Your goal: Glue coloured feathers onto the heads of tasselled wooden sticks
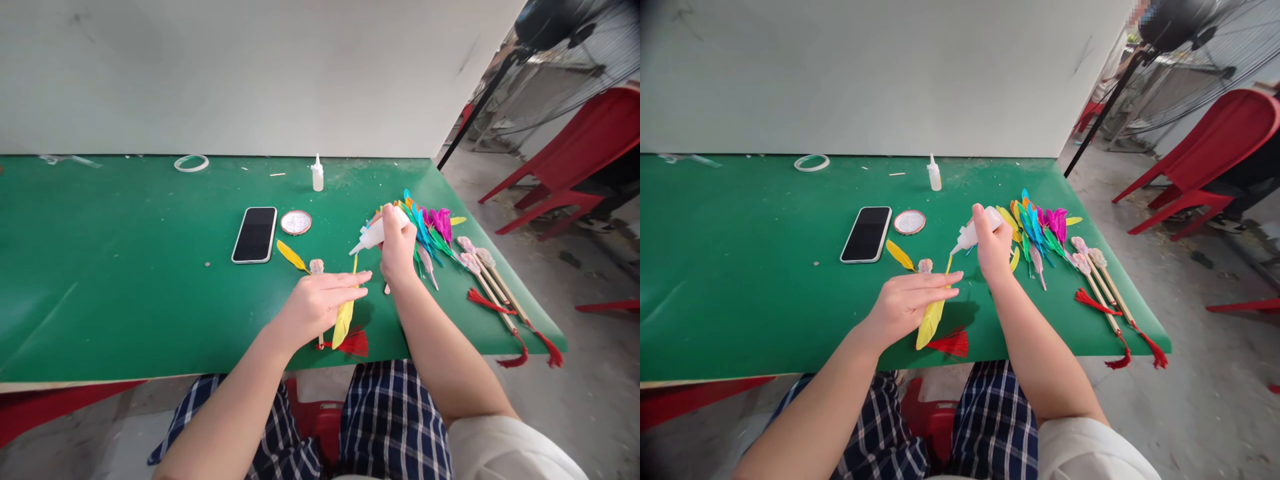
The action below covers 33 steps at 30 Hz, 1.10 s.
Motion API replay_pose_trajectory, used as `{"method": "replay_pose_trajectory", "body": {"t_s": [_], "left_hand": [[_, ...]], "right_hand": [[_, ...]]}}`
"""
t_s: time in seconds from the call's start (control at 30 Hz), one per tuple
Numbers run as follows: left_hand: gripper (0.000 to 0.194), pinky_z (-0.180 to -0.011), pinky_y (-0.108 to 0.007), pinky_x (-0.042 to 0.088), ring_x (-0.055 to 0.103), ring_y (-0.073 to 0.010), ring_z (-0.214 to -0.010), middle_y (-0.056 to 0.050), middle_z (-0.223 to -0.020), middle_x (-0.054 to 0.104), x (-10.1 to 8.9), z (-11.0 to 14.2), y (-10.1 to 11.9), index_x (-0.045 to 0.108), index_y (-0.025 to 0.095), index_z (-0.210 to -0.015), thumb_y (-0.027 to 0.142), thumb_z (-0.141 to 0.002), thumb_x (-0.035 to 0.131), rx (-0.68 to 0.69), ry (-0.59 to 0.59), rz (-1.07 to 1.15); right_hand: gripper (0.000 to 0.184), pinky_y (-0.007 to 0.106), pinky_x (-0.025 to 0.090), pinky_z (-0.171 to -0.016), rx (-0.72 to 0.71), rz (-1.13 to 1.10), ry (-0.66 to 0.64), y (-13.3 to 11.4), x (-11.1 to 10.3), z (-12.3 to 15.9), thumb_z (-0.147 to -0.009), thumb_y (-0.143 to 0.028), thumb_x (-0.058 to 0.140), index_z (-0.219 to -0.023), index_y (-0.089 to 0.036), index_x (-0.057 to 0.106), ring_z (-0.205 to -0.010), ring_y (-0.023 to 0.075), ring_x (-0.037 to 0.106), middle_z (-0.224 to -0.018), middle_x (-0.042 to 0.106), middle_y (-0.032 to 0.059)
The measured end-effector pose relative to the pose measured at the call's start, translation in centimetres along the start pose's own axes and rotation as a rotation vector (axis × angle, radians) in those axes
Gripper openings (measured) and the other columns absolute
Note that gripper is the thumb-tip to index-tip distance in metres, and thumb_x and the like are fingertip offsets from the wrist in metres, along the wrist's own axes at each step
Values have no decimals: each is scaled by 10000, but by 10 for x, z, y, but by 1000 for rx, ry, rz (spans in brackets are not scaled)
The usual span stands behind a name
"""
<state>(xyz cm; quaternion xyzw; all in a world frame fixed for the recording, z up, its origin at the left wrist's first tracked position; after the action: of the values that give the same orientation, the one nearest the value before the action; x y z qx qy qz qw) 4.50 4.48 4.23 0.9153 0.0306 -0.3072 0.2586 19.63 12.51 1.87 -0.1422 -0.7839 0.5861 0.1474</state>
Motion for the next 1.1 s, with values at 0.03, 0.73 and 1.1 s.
{"method": "replay_pose_trajectory", "body": {"t_s": [0.03,0.73,1.1], "left_hand": [[262,-812,-266,543,634,-144,-951,-107,-1053,657,-1,0,1,666,133,-910,5,-797,468,0,5,13],[277,-449,-170,482,666,-129,-619,-36,-864,708,-48,22,-58,652,195,-1006,339,-781,578,-780,318,116],[302,-462,-205,377,528,-110,-546,-34,-705,657,-44,31,-85,706,171,-833,423,-760,556,-886,206,-34]], "right_hand": [[425,235,351,-448,2,28,-9,0,1,0,-741,-573,490,-574,-186,545,-447,79,425,-497,461,-32],[420,305,440,-823,181,21,-392,34,26,-2,-600,-270,674,-997,-223,548,-911,155,569,-968,618,15],[366,345,454,-733,53,486,-414,60,31,-4,-625,-339,653,-904,-231,442,-726,151,598,-881,661,0]]}}
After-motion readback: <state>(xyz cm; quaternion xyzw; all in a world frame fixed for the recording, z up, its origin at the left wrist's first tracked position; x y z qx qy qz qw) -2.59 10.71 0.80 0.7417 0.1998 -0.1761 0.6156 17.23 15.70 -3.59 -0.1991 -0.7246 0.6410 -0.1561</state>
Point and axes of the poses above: each hand's wrist, its own z-axis away from the middle knuckle, its own x-axis out of the palm, y = z × x, the point moved 6 cm from there along -z, towards the middle knuckle
